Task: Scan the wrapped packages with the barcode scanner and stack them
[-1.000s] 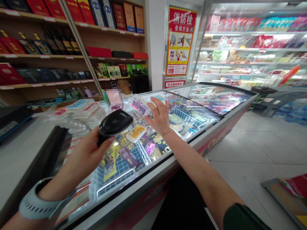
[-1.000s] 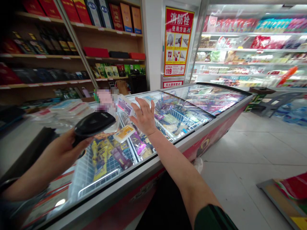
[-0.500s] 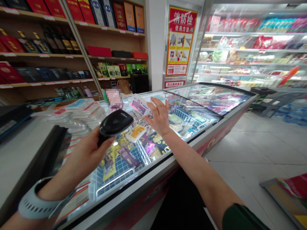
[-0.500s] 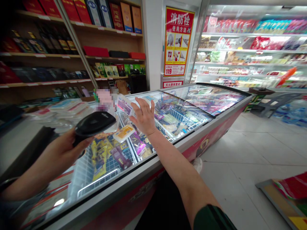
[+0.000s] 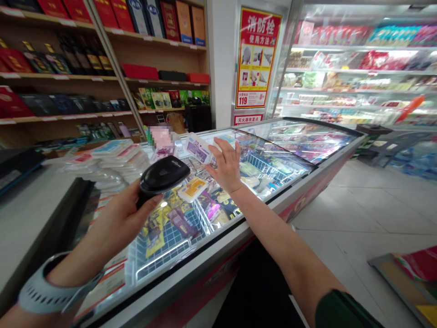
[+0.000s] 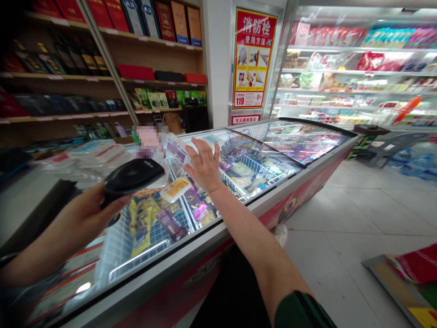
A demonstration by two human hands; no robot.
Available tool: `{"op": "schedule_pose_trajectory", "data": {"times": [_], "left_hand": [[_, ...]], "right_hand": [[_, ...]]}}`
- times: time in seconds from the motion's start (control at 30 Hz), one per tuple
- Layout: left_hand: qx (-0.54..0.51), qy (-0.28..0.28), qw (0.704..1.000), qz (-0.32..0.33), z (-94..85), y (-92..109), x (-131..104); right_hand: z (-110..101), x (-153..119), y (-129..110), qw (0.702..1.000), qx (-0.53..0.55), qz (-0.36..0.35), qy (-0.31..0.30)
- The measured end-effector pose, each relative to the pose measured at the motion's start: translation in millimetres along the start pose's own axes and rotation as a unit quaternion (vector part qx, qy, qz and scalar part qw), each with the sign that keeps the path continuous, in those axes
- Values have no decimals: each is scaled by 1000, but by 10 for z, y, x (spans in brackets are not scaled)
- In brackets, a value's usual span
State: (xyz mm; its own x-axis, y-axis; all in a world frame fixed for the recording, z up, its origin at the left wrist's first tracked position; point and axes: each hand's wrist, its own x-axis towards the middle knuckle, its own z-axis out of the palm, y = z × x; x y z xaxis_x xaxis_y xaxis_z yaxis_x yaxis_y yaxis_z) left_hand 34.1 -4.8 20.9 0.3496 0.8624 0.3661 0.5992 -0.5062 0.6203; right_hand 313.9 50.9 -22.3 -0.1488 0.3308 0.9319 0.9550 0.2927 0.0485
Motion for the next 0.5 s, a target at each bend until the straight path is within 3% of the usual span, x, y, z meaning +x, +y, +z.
{"op": "schedule_pose_trajectory", "data": {"times": [0.3, 0.4, 0.5], "left_hand": [[14, 0, 1000, -3, 2, 20, -10], [21, -4, 1000, -11, -6, 89, -1], [45, -10, 998, -35, -32, 143, 20]], "right_hand": [[0, 7, -4, 1000, 6, 18, -3], [42, 20, 121, 994, 41, 97, 19], [134, 46, 398, 972, 89, 210, 51]]}}
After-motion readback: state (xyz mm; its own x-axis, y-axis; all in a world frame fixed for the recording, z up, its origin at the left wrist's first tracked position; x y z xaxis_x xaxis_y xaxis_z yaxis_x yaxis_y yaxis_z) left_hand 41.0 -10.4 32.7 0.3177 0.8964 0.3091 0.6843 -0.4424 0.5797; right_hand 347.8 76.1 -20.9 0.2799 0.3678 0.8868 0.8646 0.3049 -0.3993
